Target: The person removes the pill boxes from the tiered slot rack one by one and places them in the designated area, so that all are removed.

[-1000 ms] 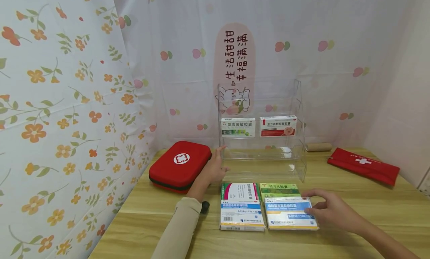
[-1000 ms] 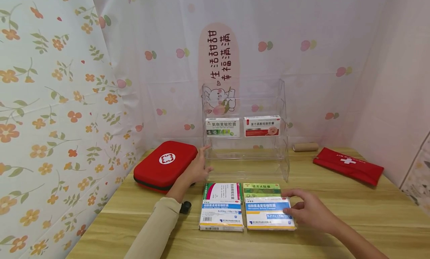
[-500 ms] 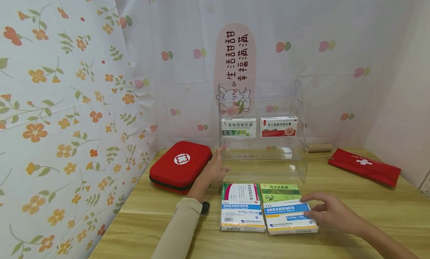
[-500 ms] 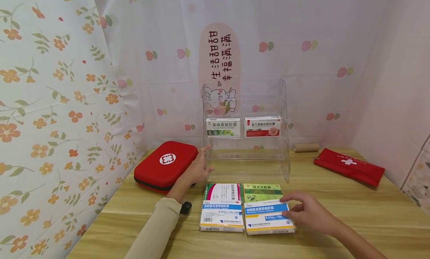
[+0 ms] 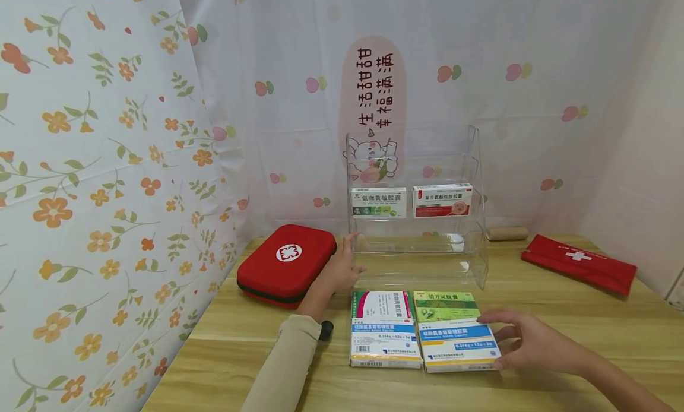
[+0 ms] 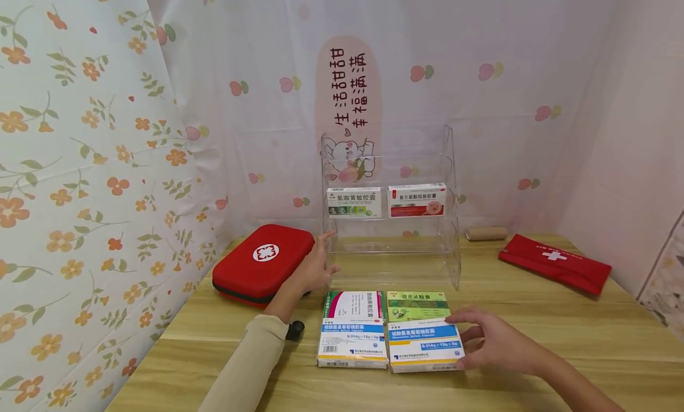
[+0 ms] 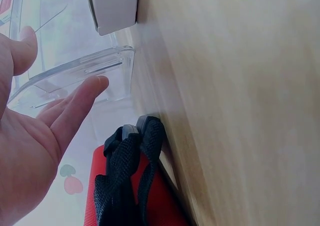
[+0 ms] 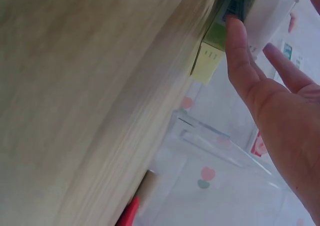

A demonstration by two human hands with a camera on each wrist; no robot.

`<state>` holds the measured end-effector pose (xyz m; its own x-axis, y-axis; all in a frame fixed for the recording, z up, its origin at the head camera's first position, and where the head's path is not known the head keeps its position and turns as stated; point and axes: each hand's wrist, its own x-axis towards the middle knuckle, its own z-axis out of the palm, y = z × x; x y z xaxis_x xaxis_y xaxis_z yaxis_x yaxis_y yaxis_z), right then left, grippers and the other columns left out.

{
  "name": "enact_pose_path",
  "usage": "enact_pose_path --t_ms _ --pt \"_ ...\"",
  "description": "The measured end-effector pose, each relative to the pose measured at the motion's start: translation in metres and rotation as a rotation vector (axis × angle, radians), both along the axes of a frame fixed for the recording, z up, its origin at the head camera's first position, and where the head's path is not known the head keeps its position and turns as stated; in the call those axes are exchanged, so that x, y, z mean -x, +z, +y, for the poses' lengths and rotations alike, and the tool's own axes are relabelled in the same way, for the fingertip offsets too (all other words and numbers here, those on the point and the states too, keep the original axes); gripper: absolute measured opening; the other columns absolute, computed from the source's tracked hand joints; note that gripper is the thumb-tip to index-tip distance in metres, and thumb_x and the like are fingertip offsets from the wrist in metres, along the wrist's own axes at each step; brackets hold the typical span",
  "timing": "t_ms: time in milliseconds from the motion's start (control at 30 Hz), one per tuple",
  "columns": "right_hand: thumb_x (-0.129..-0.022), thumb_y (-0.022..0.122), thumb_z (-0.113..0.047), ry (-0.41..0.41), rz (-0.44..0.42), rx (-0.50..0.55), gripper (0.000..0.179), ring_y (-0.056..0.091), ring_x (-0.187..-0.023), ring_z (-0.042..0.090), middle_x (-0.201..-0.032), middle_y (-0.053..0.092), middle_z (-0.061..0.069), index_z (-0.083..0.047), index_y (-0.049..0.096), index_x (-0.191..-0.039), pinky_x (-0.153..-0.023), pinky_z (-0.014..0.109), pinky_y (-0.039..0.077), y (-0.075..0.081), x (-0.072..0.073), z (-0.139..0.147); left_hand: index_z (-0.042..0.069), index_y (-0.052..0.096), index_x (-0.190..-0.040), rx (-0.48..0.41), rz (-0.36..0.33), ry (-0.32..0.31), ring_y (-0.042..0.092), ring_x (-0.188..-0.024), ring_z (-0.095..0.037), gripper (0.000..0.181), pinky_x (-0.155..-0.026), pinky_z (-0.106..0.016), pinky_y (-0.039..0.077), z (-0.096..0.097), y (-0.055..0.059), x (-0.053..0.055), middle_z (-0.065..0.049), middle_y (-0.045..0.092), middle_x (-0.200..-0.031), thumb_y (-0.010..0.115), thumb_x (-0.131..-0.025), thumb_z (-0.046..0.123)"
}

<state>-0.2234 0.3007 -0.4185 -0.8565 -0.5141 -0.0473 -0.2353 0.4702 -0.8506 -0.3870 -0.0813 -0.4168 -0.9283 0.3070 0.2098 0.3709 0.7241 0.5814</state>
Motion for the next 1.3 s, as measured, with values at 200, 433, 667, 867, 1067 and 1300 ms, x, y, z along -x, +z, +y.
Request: enact_pose_path --t_ms 200,433,667,867,1067,1300 --pt "-0.079 0.083 -0.012 0.014 0.006 -0.035 0.070 0.061 -0.107 0.041 -0.137 0.039 0.039 0.007 0.048 -0.136 -0.079 0.035 0.059 -0.0021 0.0014 0.0021 0.033 0.007 -0.155 -0.001 0.004 0.000 0.055 -0.123 -0.032 0.090 -0.102 -0.047 0.047 0.0001 -0.0009 0.0004 -0.016 0.035 -0.151 0.071 -0.092 0.018" --pt "-0.077 0.085 -0.017 -0.003 0.002 -0.069 0.071 0.062 -0.105 0.039 -0.137 0.040 0.036 0.004 0.049 -0.135 -0.078 0.034 0.059 -0.0022 0.0011 0.0004 0.030 0.009 -0.155 -0.008 0.003 -0.008 0.053 -0.125 -0.033 0.090 -0.104 -0.048 0.045 -0.0001 0.0005 0.0003 -0.016 0.035 -0.151 0.071 -0.092 0.018" --pt "-0.076 0.086 -0.018 -0.004 0.054 -0.112 0.070 0.063 -0.101 0.032 -0.136 0.043 0.033 0.001 0.051 -0.134 -0.074 0.029 0.058 -0.0035 -0.0006 -0.0009 0.030 0.008 -0.155 -0.015 -0.009 -0.009 0.056 -0.118 -0.033 0.088 -0.103 -0.049 0.045 -0.0012 0.0011 -0.0002 -0.017 0.035 -0.151 0.069 -0.093 0.017" --pt "-0.076 0.086 -0.019 -0.011 0.060 -0.120 0.070 0.062 -0.101 0.030 -0.134 0.046 0.031 0.001 0.051 -0.133 -0.073 0.028 0.058 -0.0016 -0.0015 -0.0027 0.031 0.007 -0.155 -0.016 -0.013 -0.007 0.057 -0.116 -0.031 0.090 -0.102 -0.048 0.047 -0.0010 0.0013 0.0002 -0.016 0.035 -0.151 0.070 -0.093 0.018" --pt "-0.076 0.086 -0.019 -0.016 0.058 -0.125 0.070 0.062 -0.101 0.032 -0.135 0.045 0.033 0.001 0.051 -0.133 -0.073 0.029 0.058 0.0007 -0.0028 -0.0033 0.033 0.007 -0.155 -0.028 -0.019 -0.014 0.058 -0.111 -0.030 0.089 -0.100 -0.047 0.049 -0.0001 0.0035 0.0000 -0.016 0.036 -0.149 0.070 -0.093 0.018" --pt "-0.075 0.087 -0.020 -0.020 0.048 -0.128 0.070 0.063 -0.102 0.033 -0.134 0.046 0.031 0.001 0.051 -0.133 -0.074 0.030 0.058 -0.0004 -0.0016 -0.0036 0.032 0.006 -0.155 -0.021 -0.014 -0.018 0.058 -0.110 -0.031 0.088 -0.101 -0.048 0.048 -0.0003 0.0022 -0.0002 -0.017 0.035 -0.150 0.068 -0.094 0.017"
